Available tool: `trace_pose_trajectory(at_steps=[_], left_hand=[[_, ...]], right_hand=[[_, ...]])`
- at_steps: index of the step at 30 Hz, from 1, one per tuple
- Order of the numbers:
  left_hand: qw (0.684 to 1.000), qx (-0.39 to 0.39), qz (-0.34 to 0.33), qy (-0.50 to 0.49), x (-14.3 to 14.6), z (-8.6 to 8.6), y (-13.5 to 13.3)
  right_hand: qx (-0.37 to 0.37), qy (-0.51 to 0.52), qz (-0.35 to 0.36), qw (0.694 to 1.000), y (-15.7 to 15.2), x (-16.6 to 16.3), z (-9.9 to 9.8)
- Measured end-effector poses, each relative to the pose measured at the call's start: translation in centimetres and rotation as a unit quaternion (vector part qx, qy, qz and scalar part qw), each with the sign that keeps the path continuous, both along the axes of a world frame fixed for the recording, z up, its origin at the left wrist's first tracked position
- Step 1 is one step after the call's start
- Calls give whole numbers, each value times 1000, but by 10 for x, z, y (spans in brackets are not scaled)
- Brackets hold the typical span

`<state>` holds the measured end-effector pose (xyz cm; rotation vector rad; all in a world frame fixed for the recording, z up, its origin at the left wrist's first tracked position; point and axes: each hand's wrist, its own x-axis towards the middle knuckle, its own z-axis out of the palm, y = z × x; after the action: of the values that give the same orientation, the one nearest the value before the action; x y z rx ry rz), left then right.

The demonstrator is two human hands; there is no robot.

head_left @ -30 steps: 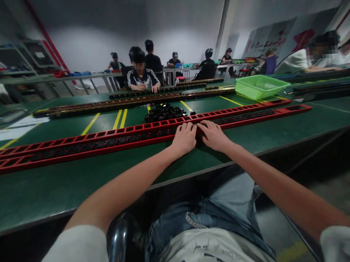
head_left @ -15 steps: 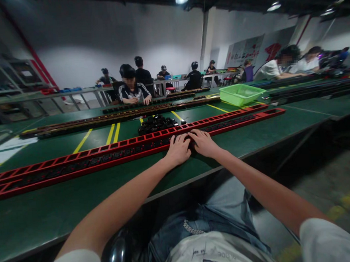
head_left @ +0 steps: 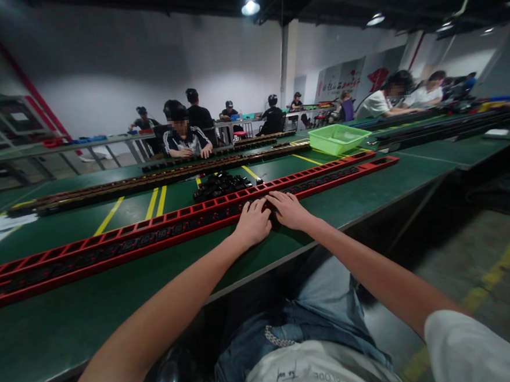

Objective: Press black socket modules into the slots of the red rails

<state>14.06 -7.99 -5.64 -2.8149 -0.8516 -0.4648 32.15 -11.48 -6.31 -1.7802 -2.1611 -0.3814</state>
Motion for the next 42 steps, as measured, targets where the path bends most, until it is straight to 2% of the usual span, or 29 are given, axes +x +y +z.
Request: trace_pose_trajectory(at_steps=[12,17,24,42], left_hand=[[1000,7,-8,-22,2,12,-3],[1000,24,-2,-12,3,5,-5],[993,-1,118,-21,5,-4,-3],[996,7,88,14,1,-4,-2]], right_hand=[[-19,10,-2,1000,1,0,0],[-26,12,-3,1000,-1,-1,2],[-21,20,-6,1000,1,1,0],[-21,28,2,999,-2,-2,1]])
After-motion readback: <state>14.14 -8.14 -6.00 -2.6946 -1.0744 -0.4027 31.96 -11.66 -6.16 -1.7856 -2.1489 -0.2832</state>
